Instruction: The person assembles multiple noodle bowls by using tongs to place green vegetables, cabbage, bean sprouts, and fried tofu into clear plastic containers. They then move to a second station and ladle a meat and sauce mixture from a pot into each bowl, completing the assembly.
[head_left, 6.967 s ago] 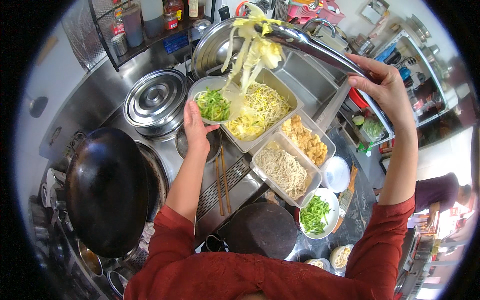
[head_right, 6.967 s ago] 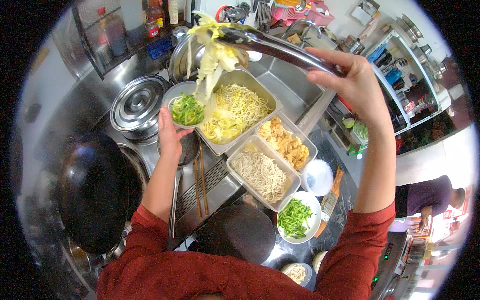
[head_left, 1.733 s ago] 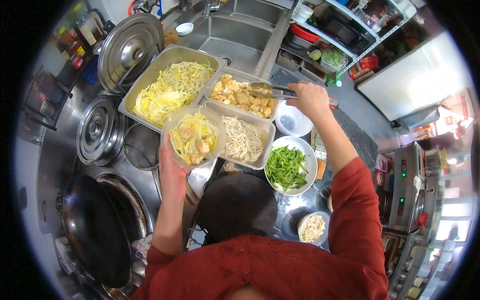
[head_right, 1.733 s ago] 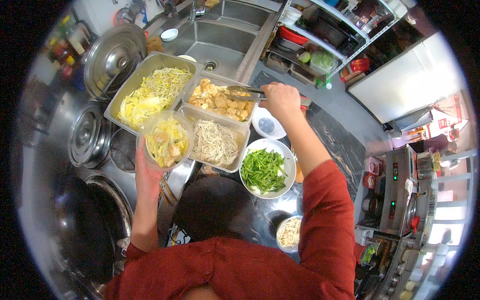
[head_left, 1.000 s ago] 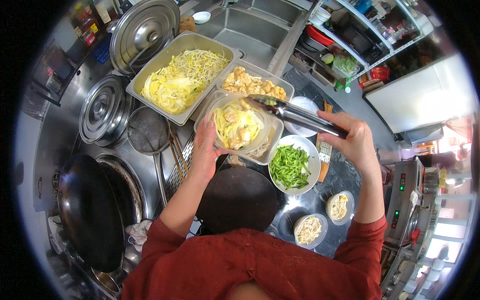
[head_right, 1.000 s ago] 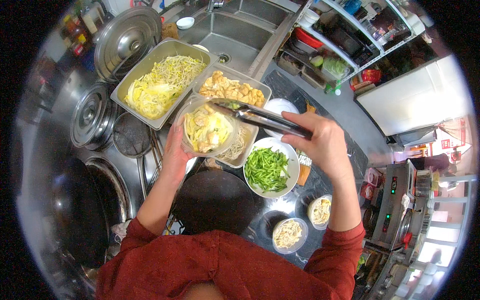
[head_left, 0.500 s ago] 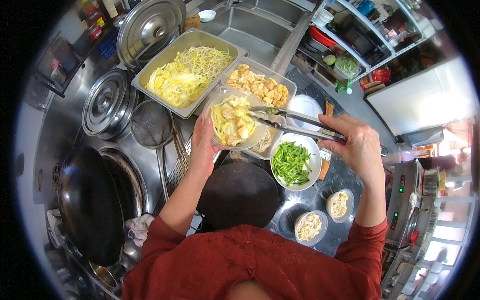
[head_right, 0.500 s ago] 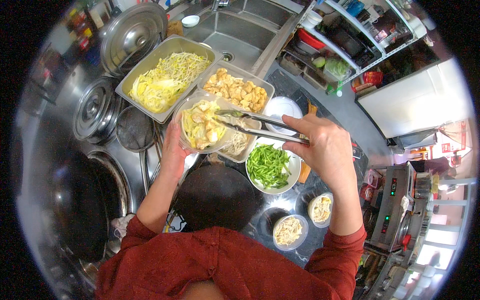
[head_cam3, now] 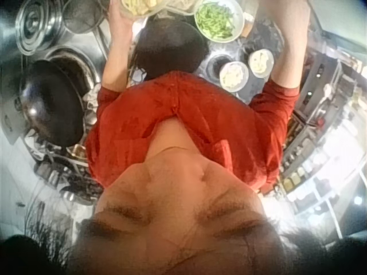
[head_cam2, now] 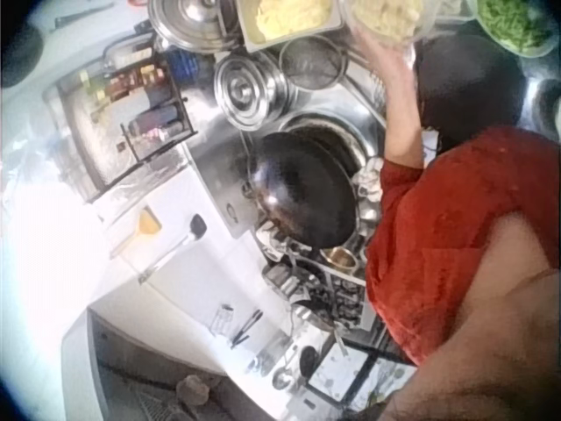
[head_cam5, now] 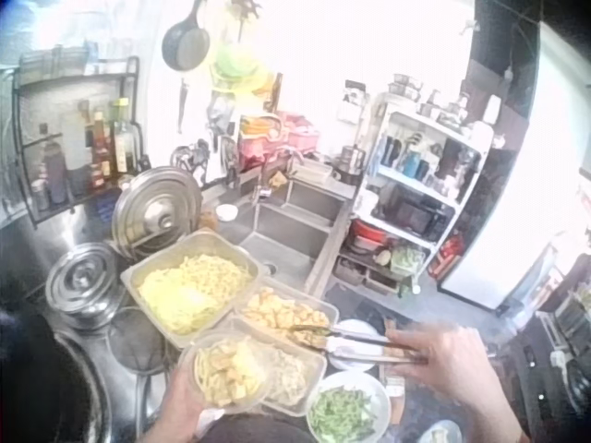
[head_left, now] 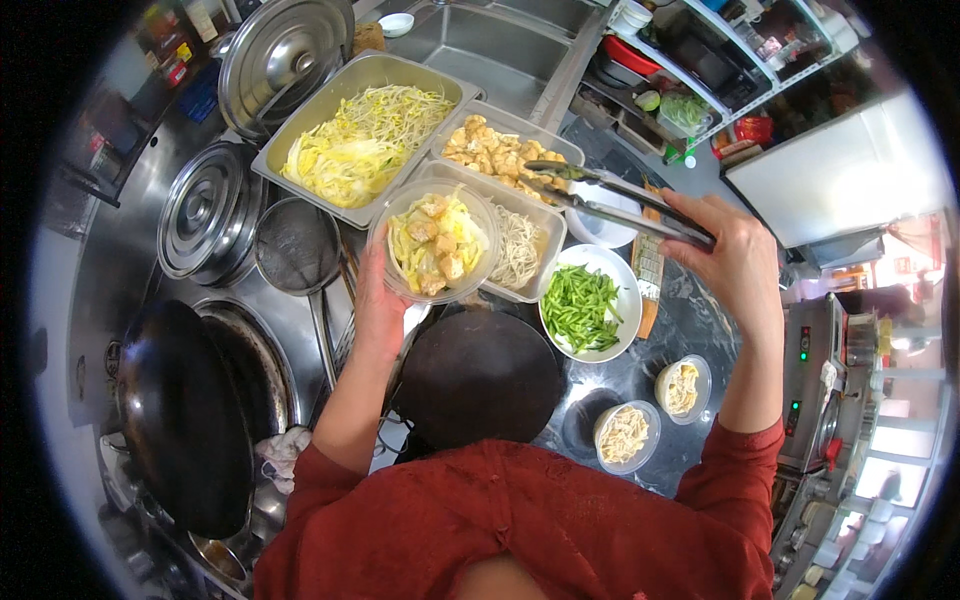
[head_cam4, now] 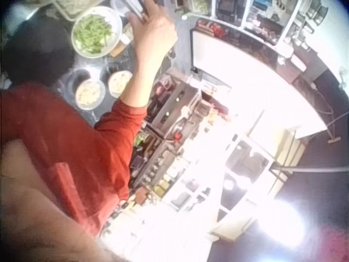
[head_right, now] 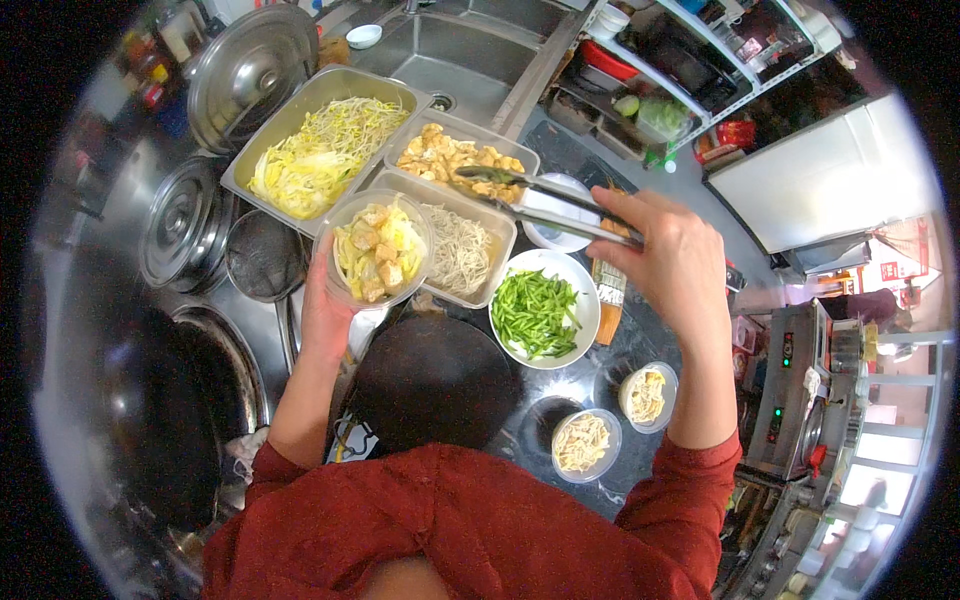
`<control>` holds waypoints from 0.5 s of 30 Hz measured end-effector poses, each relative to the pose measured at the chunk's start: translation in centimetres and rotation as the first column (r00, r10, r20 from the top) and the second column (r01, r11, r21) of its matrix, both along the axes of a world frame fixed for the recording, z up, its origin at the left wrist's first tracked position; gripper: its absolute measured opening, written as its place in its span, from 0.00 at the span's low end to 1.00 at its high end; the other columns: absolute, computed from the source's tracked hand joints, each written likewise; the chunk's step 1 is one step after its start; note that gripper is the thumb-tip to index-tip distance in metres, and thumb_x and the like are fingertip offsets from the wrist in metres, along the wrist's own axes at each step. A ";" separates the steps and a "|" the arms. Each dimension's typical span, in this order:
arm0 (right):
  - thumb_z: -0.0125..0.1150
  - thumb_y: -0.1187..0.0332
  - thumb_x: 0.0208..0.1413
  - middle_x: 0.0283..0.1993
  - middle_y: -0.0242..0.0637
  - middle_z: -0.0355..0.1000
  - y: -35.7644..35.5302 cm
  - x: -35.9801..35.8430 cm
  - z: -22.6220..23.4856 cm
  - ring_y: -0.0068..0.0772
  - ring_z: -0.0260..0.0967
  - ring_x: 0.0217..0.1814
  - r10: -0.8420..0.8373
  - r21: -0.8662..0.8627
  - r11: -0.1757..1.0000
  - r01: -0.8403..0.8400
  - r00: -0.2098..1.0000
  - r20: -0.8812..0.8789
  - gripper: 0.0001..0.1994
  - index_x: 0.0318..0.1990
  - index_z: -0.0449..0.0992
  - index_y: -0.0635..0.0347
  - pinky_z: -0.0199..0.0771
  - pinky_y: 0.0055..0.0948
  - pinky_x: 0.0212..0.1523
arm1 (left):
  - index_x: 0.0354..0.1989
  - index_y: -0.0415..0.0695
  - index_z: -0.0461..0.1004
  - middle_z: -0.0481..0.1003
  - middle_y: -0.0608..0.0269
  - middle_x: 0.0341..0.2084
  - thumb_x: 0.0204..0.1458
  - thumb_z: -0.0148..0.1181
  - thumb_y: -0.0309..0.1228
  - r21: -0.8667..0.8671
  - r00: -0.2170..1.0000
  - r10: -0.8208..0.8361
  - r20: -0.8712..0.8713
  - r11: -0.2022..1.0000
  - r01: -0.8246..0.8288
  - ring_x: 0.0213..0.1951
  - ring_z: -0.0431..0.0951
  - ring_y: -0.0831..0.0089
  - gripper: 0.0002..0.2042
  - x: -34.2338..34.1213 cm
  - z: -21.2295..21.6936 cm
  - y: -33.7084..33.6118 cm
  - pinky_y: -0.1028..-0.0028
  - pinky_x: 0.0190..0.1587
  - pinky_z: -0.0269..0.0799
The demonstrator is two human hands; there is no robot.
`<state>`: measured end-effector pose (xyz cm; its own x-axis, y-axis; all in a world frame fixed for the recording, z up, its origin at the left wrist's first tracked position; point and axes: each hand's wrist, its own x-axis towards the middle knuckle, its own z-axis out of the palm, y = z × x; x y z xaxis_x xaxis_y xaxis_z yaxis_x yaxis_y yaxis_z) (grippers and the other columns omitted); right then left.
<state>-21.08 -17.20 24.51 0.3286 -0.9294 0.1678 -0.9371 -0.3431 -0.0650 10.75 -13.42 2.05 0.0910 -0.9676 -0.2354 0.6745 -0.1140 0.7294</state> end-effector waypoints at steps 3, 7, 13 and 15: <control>0.77 0.63 0.40 0.33 0.39 0.74 0.9 0.8 -0.6 0.42 0.73 0.31 0.102 0.012 0.995 -0.103 0.989 0.105 0.26 0.52 0.83 0.54 0.72 0.36 0.34 | 0.73 0.47 0.57 0.61 0.57 0.71 0.69 0.45 0.49 0.024 1.000 0.016 0.004 1.000 -0.016 0.69 0.65 0.61 0.29 0.0 -0.3 0.2 0.56 0.67 0.66; 0.77 0.64 0.39 0.32 0.37 0.75 1.7 2.9 -1.5 0.41 0.75 0.33 0.256 0.049 0.966 -0.255 0.967 0.000 0.25 0.50 0.84 0.53 0.73 0.37 0.34 | 0.71 0.48 0.60 0.64 0.61 0.67 0.69 0.47 0.47 0.021 0.994 0.043 0.104 0.999 -0.045 0.67 0.68 0.66 0.27 -0.9 -0.3 1.0 0.61 0.63 0.71; 0.76 0.64 0.40 0.32 0.34 0.76 2.6 4.7 -0.9 0.39 0.75 0.32 0.248 0.098 0.965 -0.242 0.967 -0.053 0.23 0.49 0.84 0.52 0.73 0.36 0.34 | 0.71 0.47 0.61 0.66 0.62 0.66 0.70 0.48 0.45 -0.016 0.990 0.028 0.135 1.000 -0.026 0.65 0.69 0.69 0.26 -1.4 0.5 1.8 0.63 0.63 0.72; 0.76 0.64 0.41 0.32 0.34 0.76 3.0 4.9 -0.4 0.39 0.74 0.32 0.270 0.080 0.960 -0.267 0.962 -0.038 0.23 0.49 0.84 0.51 0.73 0.36 0.34 | 0.72 0.45 0.59 0.63 0.59 0.68 0.71 0.43 0.46 0.000 0.986 0.013 0.167 1.000 -0.013 0.68 0.66 0.66 0.26 -1.6 0.8 2.0 0.62 0.67 0.67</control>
